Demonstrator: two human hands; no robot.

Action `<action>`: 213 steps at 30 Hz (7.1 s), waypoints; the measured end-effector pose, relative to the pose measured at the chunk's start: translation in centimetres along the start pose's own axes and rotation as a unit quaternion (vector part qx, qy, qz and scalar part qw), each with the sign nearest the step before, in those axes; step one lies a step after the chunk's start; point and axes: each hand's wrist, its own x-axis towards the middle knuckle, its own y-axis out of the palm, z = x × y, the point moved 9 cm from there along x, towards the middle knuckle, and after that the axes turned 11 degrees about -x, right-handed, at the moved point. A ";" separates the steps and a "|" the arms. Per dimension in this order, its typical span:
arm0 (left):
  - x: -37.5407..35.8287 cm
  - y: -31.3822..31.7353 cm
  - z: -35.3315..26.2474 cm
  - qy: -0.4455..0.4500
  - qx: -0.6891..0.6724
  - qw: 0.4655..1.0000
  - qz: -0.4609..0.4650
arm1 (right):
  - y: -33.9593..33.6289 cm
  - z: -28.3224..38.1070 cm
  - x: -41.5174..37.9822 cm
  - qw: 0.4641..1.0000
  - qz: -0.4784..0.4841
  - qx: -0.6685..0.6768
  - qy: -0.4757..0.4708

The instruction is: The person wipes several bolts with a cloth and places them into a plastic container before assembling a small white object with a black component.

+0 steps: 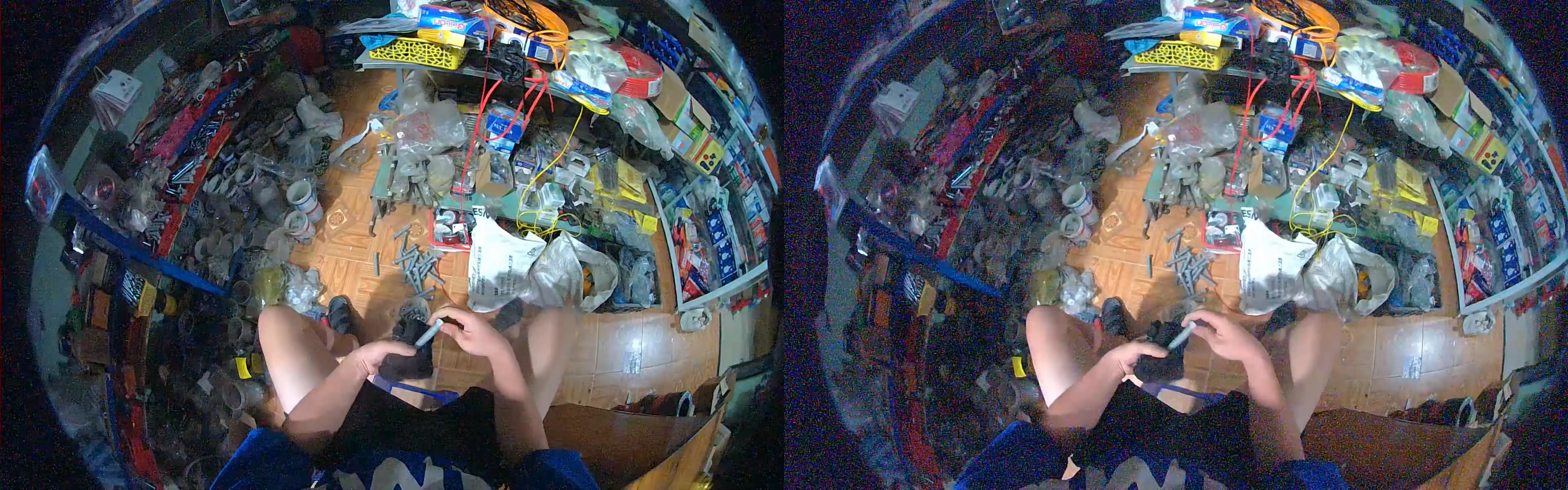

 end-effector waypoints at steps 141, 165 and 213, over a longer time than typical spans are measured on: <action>-0.1 2.4 -10.0 0.515 0.009 0.834 -0.198 | 1.9 -1.4 0.0 0.931 -0.285 -0.177 0.147; -3.2 -2.9 -11.0 0.570 -0.040 0.744 -0.347 | 6.5 -4.9 0.9 0.970 -0.120 -0.112 0.179; -4.7 7.6 -10.5 0.615 0.465 0.635 -0.055 | 6.4 -9.8 -2.4 0.817 -0.133 0.475 0.300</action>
